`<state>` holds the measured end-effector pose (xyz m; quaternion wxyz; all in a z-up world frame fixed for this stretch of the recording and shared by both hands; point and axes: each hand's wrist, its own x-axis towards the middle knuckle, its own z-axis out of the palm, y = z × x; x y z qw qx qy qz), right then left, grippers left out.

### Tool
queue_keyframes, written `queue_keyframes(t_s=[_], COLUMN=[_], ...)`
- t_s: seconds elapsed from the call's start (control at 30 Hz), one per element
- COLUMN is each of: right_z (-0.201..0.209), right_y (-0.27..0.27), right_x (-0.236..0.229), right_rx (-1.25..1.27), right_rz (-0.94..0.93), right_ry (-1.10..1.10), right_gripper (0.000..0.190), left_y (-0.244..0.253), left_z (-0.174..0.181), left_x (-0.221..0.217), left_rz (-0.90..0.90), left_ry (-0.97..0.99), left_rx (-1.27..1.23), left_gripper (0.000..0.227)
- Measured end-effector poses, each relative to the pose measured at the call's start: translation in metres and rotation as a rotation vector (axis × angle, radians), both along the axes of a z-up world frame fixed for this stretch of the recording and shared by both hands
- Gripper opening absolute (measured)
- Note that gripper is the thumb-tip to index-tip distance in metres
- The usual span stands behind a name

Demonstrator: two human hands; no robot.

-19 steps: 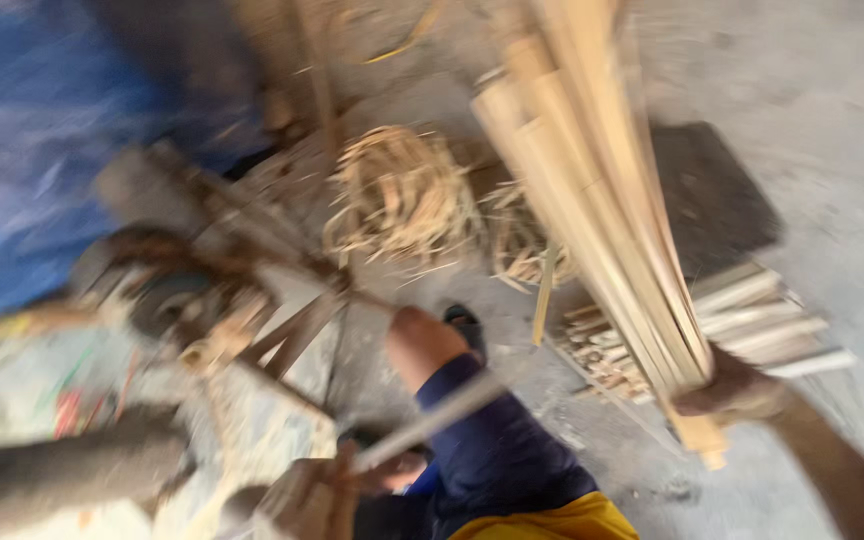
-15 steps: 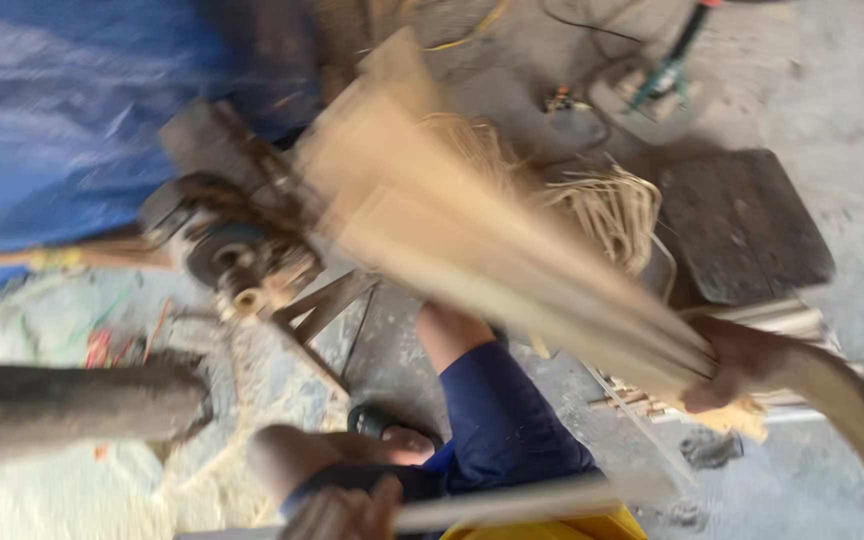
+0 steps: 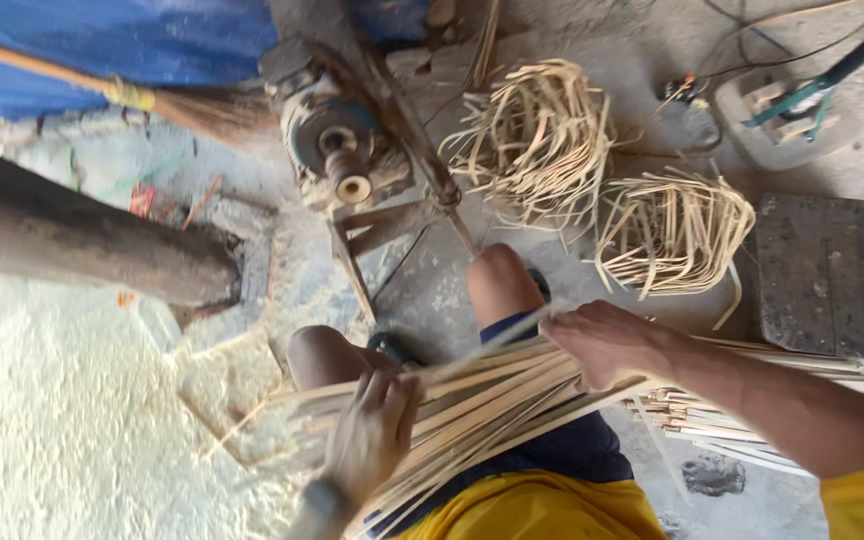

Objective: The person shapes thin bamboo strips by running them through a rotating machine, handling each strip one at a time and placing the finished pieces in a pile on the floor.

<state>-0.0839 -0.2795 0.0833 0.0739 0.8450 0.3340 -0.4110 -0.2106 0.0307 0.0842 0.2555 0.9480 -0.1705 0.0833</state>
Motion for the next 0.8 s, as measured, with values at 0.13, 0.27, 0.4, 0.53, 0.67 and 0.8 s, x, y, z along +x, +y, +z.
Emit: queue_keyframes(t_s=[0.13,0.27,0.4,0.53,0.67,0.8], right_z=[-0.037,-0.055,-0.052,-0.072,-0.068,-0.064], right_y=[-0.019,-0.035,-0.055,-0.066,-0.052,-0.028], right_x=[-0.006,-0.011,-0.004,0.003,0.012,0.034], right_rx=[0.119,0.184,0.386,0.388,0.613,0.730], right_rz=[0.069,0.105,-0.053,-0.132,-0.175,-0.032], right_ry=[-0.209,-0.290,-0.273,-0.321,-0.513,-0.640], right_gripper=[0.083,0.086,0.087,0.039,0.050,0.046], left_y=[-0.008,-0.005,0.005,0.010,0.015,0.015], left_z=[-0.015,-0.045,-0.075,-0.074,-0.070,-0.074], left_x=[0.042,0.064,0.064,0.052,0.071,0.082], left_rz=[-0.052,-0.045,-0.172,-0.234,-0.306,-0.342], left_ry=[-0.246,0.113,0.634,0.582,0.579,0.760], left_rx=[0.032,0.051,0.264,-0.095,-0.257,-0.314], left_gripper=[0.014,0.018,0.011,0.024,0.024,0.030])
